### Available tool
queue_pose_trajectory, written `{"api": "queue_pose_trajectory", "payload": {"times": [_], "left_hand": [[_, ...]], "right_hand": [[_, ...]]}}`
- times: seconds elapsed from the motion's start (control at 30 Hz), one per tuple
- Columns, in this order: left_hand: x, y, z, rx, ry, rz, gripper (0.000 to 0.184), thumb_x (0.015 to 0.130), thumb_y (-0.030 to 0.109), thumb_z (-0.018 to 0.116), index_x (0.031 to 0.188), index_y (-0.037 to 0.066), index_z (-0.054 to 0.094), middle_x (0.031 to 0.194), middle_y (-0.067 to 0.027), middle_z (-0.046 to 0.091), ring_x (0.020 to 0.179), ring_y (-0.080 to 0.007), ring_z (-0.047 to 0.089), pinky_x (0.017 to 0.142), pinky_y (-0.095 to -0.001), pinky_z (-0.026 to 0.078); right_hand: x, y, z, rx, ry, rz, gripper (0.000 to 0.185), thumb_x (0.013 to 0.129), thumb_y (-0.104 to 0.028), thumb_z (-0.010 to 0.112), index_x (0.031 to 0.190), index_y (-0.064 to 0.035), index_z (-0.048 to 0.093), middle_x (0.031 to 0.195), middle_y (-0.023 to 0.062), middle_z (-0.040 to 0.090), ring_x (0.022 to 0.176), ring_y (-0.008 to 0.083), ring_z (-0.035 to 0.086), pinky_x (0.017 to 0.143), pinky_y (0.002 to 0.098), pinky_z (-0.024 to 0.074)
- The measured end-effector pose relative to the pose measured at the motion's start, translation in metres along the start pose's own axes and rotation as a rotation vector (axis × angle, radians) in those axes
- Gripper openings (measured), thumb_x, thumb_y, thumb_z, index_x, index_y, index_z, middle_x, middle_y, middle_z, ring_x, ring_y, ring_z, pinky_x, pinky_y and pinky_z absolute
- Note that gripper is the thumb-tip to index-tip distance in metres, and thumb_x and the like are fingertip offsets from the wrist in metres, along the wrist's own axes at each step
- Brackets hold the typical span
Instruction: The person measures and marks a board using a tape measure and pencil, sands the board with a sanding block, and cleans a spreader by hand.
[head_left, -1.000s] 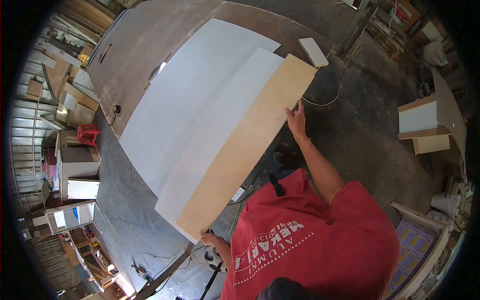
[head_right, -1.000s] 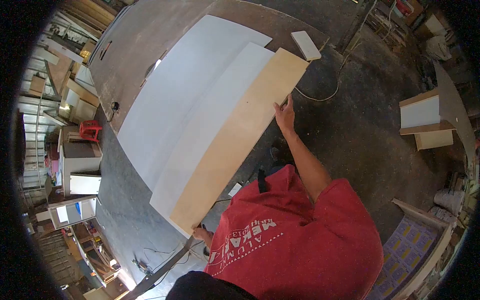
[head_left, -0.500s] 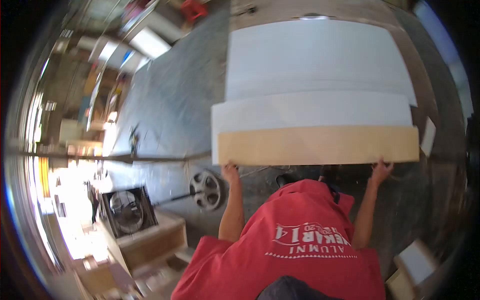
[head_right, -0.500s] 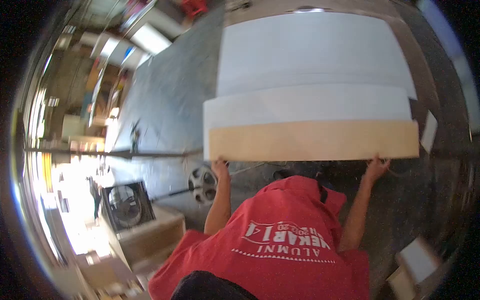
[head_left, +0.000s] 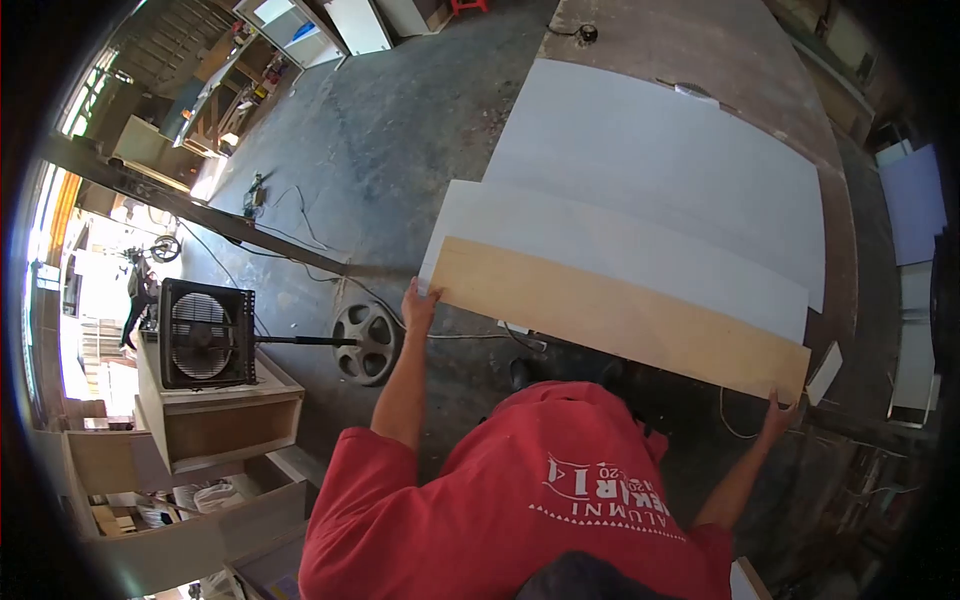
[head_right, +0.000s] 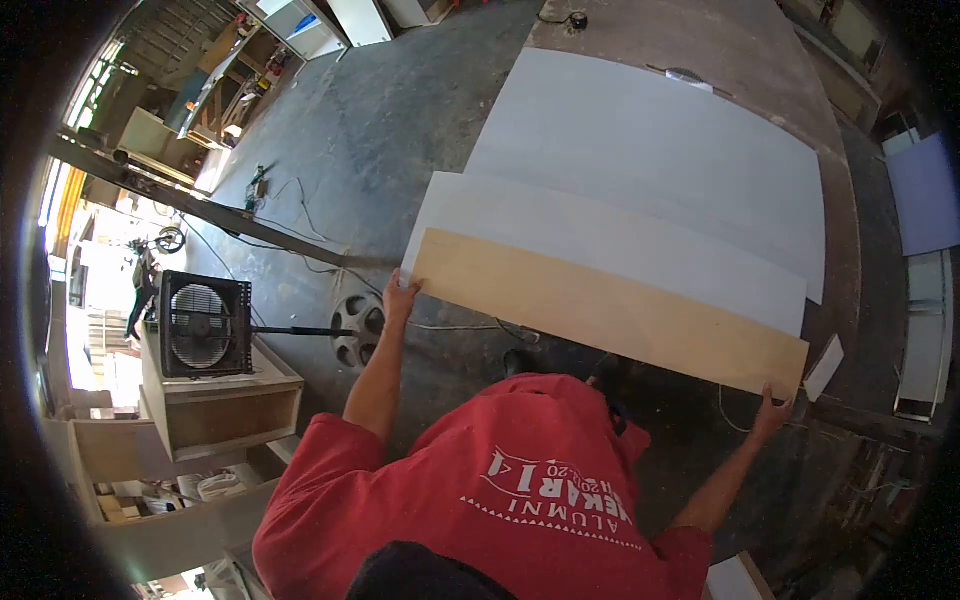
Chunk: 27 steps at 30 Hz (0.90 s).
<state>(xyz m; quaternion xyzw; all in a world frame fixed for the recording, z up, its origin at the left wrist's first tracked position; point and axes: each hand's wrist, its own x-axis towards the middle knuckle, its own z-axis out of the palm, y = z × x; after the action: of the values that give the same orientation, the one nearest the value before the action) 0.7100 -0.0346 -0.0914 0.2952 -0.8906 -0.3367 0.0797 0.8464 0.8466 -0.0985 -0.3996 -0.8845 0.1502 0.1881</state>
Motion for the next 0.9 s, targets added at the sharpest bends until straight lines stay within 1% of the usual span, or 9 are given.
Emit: {"api": "queue_pose_trajectory", "payload": {"times": [0.1,0.2,0.27,0.4,0.63,0.7,0.73,0.77,0.9], "left_hand": [[-0.006,0.017,-0.01,0.05,-0.022,0.021,0.081,0.074,0.034,0.081,0.135,-0.008,0.048,0.126,-0.028,0.059,0.118,-0.0369,0.058,0.099,-0.0403,0.046],[-0.006,0.023,-0.012,0.031,-0.041,-0.041,0.079,0.075,0.033,0.08,0.136,-0.006,0.049,0.124,-0.0275,0.061,0.118,-0.0366,0.059,0.098,-0.0402,0.046],[-0.004,0.019,-0.011,0.008,-0.034,-0.067,0.074,0.076,0.031,0.079,0.135,-0.004,0.051,0.123,-0.0258,0.062,0.117,-0.036,0.06,0.097,-0.0396,0.046],[0.006,-0.006,-0.009,-0.051,0.012,0.008,0.054,0.079,0.024,0.074,0.128,0.006,0.061,0.115,-0.0192,0.068,0.109,-0.0326,0.064,0.091,-0.0383,0.049],[0.014,-0.003,-0.019,-0.093,-0.026,-0.022,0.038,0.08,0.019,0.07,0.117,0.008,0.068,0.1,-0.0141,0.072,0.095,-0.0273,0.068,0.082,-0.0376,0.05],[0.017,-0.014,-0.007,-0.167,0.011,-0.014,0.039,0.08,0.017,0.069,0.117,0.005,0.067,0.097,-0.0137,0.072,0.092,-0.0257,0.068,0.081,-0.0371,0.05],[0.009,-0.003,-0.009,-0.177,0.061,-0.039,0.039,0.08,0.015,0.069,0.117,0.004,0.066,0.097,-0.0137,0.072,0.091,-0.0249,0.068,0.081,-0.0369,0.05],[0.009,-0.003,-0.008,-0.164,0.049,-0.055,0.04,0.079,0.013,0.069,0.118,0.003,0.066,0.097,-0.0137,0.071,0.088,-0.0239,0.067,0.079,-0.0362,0.051],[0.013,-0.023,0.006,-0.337,-0.05,-0.051,0.038,0.084,0.011,0.065,0.121,0.001,0.064,0.099,-0.0127,0.069,0.079,-0.023,0.067,0.072,-0.0337,0.052]], "right_hand": [[0.029,0.016,-0.014,0.01,-0.161,0.127,0.094,0.078,-0.054,0.074,0.142,0.0059,0.04,0.134,0.027,0.052,0.125,0.0404,0.051,0.106,0.0451,0.0383],[0.054,0.025,-0.011,0.03,-0.307,0.23,0.095,0.071,-0.064,0.074,0.134,0.0041,0.052,0.127,0.0237,0.06,0.121,0.0366,0.056,0.101,0.0444,0.0415],[0.055,0.016,-0.025,0.031,-0.417,0.218,0.084,0.075,-0.056,0.076,0.126,0.0077,0.057,0.121,0.023,0.062,0.113,0.0357,0.059,0.096,0.0469,0.0441],[0.045,0.014,-0.006,0.112,-0.311,0.155,0.072,0.075,-0.059,0.073,0.114,0.0011,0.067,0.104,0.0153,0.071,0.098,0.0296,0.067,0.087,0.0407,0.0485],[0.03,-0.002,0.0,0.1,-0.17,0.119,0.07,0.075,-0.054,0.077,0.11,0.0061,0.066,0.1,0.017,0.071,0.097,0.0299,0.067,0.087,0.0404,0.0492],[0.038,0.011,0.011,0.15,-0.185,0.11,0.069,0.076,-0.05,0.079,0.114,0.0056,0.063,0.106,0.0183,0.069,0.1,0.0303,0.065,0.089,0.0399,0.0488],[0.038,0.023,0.026,0.107,-0.074,0.122,0.071,0.076,-0.046,0.08,0.121,0.005,0.058,0.114,0.0188,0.065,0.104,0.0303,0.063,0.09,0.0392,0.0482],[0.034,0.015,0.017,0.211,-0.179,0.133,0.075,0.079,-0.046,0.075,0.129,0.0035,0.051,0.124,0.0204,0.059,0.112,0.0345,0.059,0.095,0.0424,0.0449],[0.013,-0.012,0.002,0.332,-0.127,0.209,0.074,0.079,-0.045,0.077,0.13,0.0013,0.049,0.121,0.0173,0.058,0.108,0.0277,0.058,0.092,0.0399,0.0457]]}}
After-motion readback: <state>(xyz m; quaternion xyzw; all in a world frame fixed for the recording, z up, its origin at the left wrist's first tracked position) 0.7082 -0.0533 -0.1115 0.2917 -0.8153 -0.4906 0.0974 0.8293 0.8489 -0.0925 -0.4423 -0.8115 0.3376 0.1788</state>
